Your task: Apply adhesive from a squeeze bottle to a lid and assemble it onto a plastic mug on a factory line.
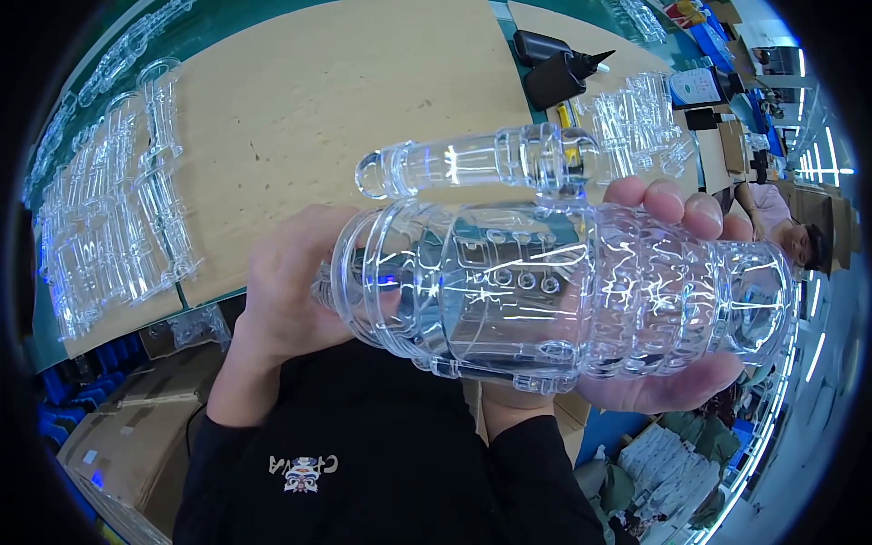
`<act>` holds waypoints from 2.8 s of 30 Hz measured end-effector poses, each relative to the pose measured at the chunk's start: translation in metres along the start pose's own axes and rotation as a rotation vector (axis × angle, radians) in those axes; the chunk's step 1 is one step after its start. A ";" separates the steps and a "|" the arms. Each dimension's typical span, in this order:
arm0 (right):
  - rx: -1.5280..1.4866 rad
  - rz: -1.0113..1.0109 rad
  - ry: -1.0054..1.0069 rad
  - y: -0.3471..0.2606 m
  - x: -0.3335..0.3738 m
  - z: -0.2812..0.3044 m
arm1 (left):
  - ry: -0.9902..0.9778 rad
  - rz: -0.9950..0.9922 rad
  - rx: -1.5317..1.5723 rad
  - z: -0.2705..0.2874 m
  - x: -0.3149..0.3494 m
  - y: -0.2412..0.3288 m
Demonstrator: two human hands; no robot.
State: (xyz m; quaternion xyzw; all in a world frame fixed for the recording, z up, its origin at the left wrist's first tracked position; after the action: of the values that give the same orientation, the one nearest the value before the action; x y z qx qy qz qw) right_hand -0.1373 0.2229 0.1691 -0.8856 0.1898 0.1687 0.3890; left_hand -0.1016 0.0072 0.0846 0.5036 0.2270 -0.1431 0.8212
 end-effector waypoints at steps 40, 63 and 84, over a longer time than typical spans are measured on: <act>-0.071 -0.062 -0.207 0.001 0.004 -0.029 | -0.001 -0.105 -0.075 0.000 -0.001 0.021; 1.112 0.455 -0.191 0.054 -0.008 -0.040 | -0.083 0.827 1.261 -0.041 0.066 -0.037; 0.268 -0.034 -0.118 0.099 -0.024 -0.026 | -0.454 0.811 2.108 -0.052 0.053 0.000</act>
State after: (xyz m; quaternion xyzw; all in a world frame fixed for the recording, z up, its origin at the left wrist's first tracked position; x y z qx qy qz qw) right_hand -0.2008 0.1463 0.1345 -0.8174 0.1721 0.1869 0.5171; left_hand -0.0680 0.0536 0.0373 0.9384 -0.3374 -0.0745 -0.0003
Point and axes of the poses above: each hand's wrist, its own x-axis away from the middle knuckle, its own z-axis out of the back of the hand, y = z × x, the point moved 10 cm from there along -x, towards the middle knuckle, and after that the axes turned 8 degrees about y, right-handed, at the moved point
